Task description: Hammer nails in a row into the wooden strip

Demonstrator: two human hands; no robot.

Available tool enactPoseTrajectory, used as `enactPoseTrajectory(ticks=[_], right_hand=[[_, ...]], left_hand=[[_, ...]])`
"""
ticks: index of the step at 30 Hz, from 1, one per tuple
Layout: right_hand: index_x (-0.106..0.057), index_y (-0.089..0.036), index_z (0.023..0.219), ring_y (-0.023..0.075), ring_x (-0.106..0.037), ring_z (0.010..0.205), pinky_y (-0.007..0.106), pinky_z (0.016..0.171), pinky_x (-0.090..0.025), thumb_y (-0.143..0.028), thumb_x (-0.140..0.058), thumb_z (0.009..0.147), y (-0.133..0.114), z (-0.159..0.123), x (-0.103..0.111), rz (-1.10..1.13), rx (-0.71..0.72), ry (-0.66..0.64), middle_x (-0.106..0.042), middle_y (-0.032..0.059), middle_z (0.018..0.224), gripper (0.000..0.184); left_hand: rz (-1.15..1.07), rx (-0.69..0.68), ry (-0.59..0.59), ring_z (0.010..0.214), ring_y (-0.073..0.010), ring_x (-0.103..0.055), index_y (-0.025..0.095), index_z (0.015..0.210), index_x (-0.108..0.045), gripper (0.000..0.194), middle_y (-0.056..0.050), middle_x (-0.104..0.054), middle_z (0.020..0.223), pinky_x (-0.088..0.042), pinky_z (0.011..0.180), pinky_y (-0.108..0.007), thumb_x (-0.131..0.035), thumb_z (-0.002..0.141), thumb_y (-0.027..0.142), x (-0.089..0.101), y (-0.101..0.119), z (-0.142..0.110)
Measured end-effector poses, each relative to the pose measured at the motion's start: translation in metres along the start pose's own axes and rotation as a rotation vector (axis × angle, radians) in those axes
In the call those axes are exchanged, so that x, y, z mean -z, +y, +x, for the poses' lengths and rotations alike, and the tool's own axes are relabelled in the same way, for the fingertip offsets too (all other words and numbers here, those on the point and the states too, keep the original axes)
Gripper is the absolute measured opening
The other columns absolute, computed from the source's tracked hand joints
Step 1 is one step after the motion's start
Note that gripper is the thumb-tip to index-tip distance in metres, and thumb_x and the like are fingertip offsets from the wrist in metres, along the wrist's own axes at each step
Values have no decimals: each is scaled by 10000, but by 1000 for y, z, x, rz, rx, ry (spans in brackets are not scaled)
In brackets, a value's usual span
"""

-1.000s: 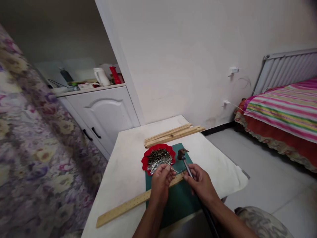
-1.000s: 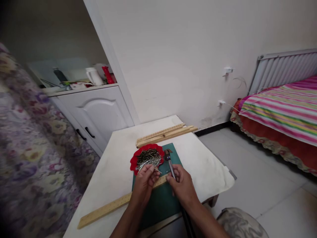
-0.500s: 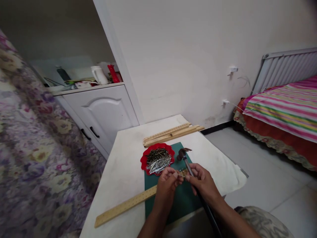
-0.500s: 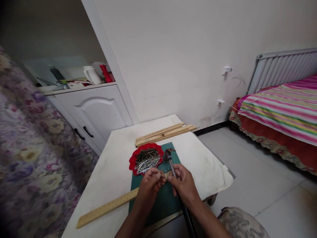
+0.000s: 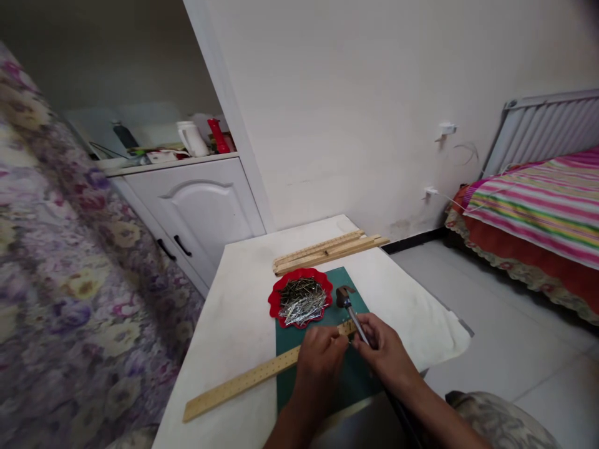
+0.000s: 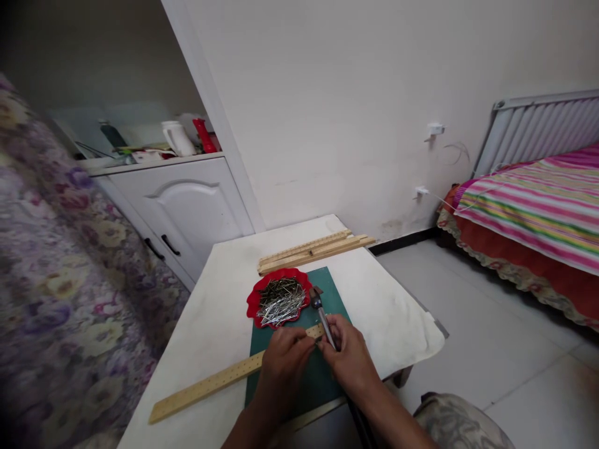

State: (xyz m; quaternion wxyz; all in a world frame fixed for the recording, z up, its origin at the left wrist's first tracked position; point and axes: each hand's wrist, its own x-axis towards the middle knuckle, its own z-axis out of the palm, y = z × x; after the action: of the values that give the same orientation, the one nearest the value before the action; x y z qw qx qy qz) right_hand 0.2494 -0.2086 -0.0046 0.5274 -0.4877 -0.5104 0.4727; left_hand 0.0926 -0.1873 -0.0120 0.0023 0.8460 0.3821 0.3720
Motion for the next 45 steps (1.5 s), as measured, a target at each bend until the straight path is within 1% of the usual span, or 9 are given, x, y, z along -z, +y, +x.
enactPoseTrajectory(ticks=[3, 6, 9, 12, 14, 20, 27, 41, 45], right_hand=[[-571, -188, 912, 143, -562, 606, 186, 447, -421, -199, -600, 743, 1, 0, -1, -11, 1, 1, -567, -21, 679, 172], [-571, -189, 946, 123, -538, 525, 178, 385, -398, -272, -581, 792, 0, -1, 0, -8, 6, -10, -583, -14, 695, 175], [-547, -195, 1001, 77, -442, 389, 180, 322, -350, -345, -529, 846, -5, -1, 5, -21, 4, 10, -568, -28, 699, 217], [-531, -198, 1013, 65, -425, 356, 189, 332, -356, -359, -535, 847, -10, -1, 12, -40, 15, 65, -563, -39, 689, 232], [-528, -198, 1013, 69, -432, 357, 192, 332, -357, -371, -534, 846, -13, -1, 16, -36, 9, 76, -566, -38, 688, 240], [-531, -196, 981, 67, -429, 362, 188, 328, -346, -366, -532, 845, -12, -3, 16, -20, 7, 57, -551, -43, 674, 218], [-529, -192, 996, 57, -421, 357, 180, 327, -353, -353, -510, 860, -14, -5, 15, -35, 1, 47, -550, -47, 679, 211], [-535, -190, 1008, 54, -416, 346, 175, 314, -337, -367, -531, 840, -13, -8, 20, -15, -25, 26, -550, -48, 680, 245], [-542, -200, 1029, 62, -406, 356, 181, 317, -323, -322, -514, 850, -20, -16, 24, -18, -63, -36, -554, -48, 689, 219]], left_hand=[[-46, 11, -58, 717, -161, -576, 215, 774, -673, 207, -55, -643, 771, -429, 643, -258, -494, 878, 210, -4, 3, -2], [-189, 103, -90, 744, -155, -597, 216, 797, -671, 213, -55, -649, 805, -447, 657, -243, -475, 877, 201, -4, 2, -1], [-358, 336, -66, 727, -158, -610, 209, 798, -656, 135, -37, -658, 791, -461, 657, -246, -527, 836, 222, -8, -5, 0], [-546, 609, -37, 662, -163, -615, 191, 775, -628, 100, -13, -660, 707, -463, 614, -245, -578, 789, 276, -21, -14, 1], [-652, 697, -37, 658, -166, -618, 182, 773, -624, 132, -8, -660, 683, -462, 608, -243, -587, 774, 308, -32, -18, 3], [-555, 629, -5, 666, -150, -572, 178, 724, -651, 137, -4, -622, 701, -417, 603, -232, -587, 762, 292, -46, -21, 6], [-494, 559, 23, 675, -148, -562, 186, 721, -656, 146, -4, -615, 713, -406, 619, -236, -566, 786, 281, -46, -20, 8], [-441, 526, 0, 682, -155, -573, 197, 707, -652, 155, -11, -628, 721, -412, 624, -240, -552, 794, 276, -51, -21, 7], [-419, 534, -7, 669, -147, -562, 194, 699, -643, 140, -6, -614, 714, -398, 618, -237, -549, 786, 252, -50, -20, 8]])
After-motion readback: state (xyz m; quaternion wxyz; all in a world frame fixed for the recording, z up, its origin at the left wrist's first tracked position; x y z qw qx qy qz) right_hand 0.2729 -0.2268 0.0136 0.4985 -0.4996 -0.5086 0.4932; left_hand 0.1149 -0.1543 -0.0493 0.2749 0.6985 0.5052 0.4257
